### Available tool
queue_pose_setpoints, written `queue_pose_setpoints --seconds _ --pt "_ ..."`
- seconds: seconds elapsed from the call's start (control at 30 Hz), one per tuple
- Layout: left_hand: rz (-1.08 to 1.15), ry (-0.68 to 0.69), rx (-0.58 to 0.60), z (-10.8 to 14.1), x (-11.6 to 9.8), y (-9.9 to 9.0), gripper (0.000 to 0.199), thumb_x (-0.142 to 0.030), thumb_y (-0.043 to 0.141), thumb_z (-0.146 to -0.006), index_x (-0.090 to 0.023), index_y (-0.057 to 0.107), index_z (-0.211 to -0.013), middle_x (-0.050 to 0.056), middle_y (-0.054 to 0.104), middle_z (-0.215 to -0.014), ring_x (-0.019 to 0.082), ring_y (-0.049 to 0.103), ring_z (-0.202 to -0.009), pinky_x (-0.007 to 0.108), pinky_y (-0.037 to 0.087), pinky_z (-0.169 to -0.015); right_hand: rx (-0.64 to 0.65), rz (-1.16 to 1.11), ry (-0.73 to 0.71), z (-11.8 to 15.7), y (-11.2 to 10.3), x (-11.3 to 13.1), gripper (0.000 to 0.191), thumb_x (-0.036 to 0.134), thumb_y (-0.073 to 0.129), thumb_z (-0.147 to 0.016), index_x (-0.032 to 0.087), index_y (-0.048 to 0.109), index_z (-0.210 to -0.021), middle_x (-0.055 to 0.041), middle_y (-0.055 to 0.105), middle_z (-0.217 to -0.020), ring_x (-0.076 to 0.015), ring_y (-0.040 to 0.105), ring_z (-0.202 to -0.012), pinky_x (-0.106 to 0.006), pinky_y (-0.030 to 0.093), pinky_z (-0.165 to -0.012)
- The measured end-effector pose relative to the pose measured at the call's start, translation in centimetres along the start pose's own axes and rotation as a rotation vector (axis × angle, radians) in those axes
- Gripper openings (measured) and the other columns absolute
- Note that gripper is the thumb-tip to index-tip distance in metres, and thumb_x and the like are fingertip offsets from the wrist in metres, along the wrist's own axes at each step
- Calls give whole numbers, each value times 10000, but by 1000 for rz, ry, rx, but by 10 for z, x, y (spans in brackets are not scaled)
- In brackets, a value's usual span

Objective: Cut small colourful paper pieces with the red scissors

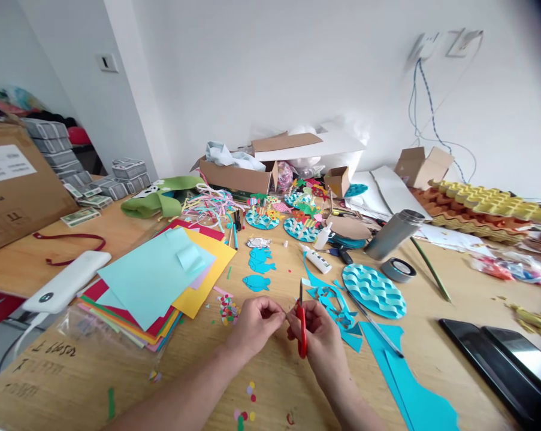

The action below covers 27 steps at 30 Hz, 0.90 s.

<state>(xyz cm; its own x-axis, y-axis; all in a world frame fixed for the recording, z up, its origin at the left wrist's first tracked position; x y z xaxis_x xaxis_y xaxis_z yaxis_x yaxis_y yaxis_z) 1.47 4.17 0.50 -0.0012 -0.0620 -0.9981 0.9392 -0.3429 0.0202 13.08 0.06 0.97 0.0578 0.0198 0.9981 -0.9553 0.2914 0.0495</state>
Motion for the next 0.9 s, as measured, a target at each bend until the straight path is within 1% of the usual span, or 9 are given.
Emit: queue_pose_setpoints --seconds 0.1,0.2,0.3,0.37,0.43,0.57,0.7,0.8,0.9 --pt "-117 22 52 5 -5 6 123 -220 534 -667 -167 616 -591 34 610 -611 152 519 -579 244 359 -542 -42 -27 -16 -1 -3 1 334 352 748 -613 200 468 -716 58 521 -573 -110 522 -471 -222 423 -454" --pt "-381 99 109 19 -8 7 101 -138 542 -598 -186 620 -555 36 613 -643 157 516 -571 251 338 -530 -95 -31 -11 -1 -7 1 336 384 732 -627 203 466 -723 66 492 -538 -113 511 -459 -222 419 -437" --pt "-600 179 154 42 -9 0 151 -106 521 -605 -202 608 -527 39 587 -665 148 492 -546 264 318 -530 -90 -4 0 -2 -8 1 317 399 702 -664 202 465 -737 55 511 -534 -119 521 -459 -223 416 -434" --pt "-673 187 171 58 -7 -9 168 -99 505 -635 -206 611 -561 51 589 -722 160 514 -600 269 314 -546 -78 8 -9 -2 -8 1 315 391 704 -667 200 467 -747 47 530 -548 -117 526 -463 -221 413 -437" --pt "-735 138 197 72 -3 -17 173 -92 495 -649 -207 608 -585 53 589 -773 164 527 -644 270 310 -555 -69 18 -11 -2 -8 0 308 385 701 -674 200 467 -751 50 527 -545 -112 521 -457 -213 401 -428" --pt "-836 -48 220 90 3 -28 149 -86 499 -648 -191 598 -611 38 572 -816 155 533 -692 262 321 -586 -65 38 2 -2 -7 -1 316 402 695 -671 196 466 -738 42 529 -555 -110 515 -443 -202 366 -386" --pt "-899 -123 181 95 3 -38 82 -177 522 -704 -184 588 -656 9 553 -837 141 532 -736 243 341 -633 -66 67 13 -2 -7 -2 317 403 691 -673 193 465 -743 44 513 -559 -110 510 -443 -196 342 -371" --pt "-909 -88 146 90 -2 -49 136 -152 458 -754 -192 574 -695 -7 546 -824 119 530 -728 222 347 -630 -57 75 11 -3 -7 -4 304 399 683 -686 194 467 -748 47 509 -574 -105 506 -455 -193 342 -383" --pt "-968 -16 66 77 -10 -60 191 -126 418 -788 -199 585 -731 4 548 -826 118 531 -722 224 357 -638 -39 85 1 -3 -7 -7 288 400 669 -705 198 468 -752 50 506 -575 -103 502 -459 -189 330 -381"
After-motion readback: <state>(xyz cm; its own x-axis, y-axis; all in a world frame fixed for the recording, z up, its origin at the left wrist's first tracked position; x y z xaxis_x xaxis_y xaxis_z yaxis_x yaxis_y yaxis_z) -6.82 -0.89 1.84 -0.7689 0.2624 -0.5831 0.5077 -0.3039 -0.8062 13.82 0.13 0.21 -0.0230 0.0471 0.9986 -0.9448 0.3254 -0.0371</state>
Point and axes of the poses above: each hand's wrist, its own z-axis away from the middle knuckle, its own y-axis out of the palm, x = y × z, the point moved 5 cm from there along -z, towards the middle knuckle
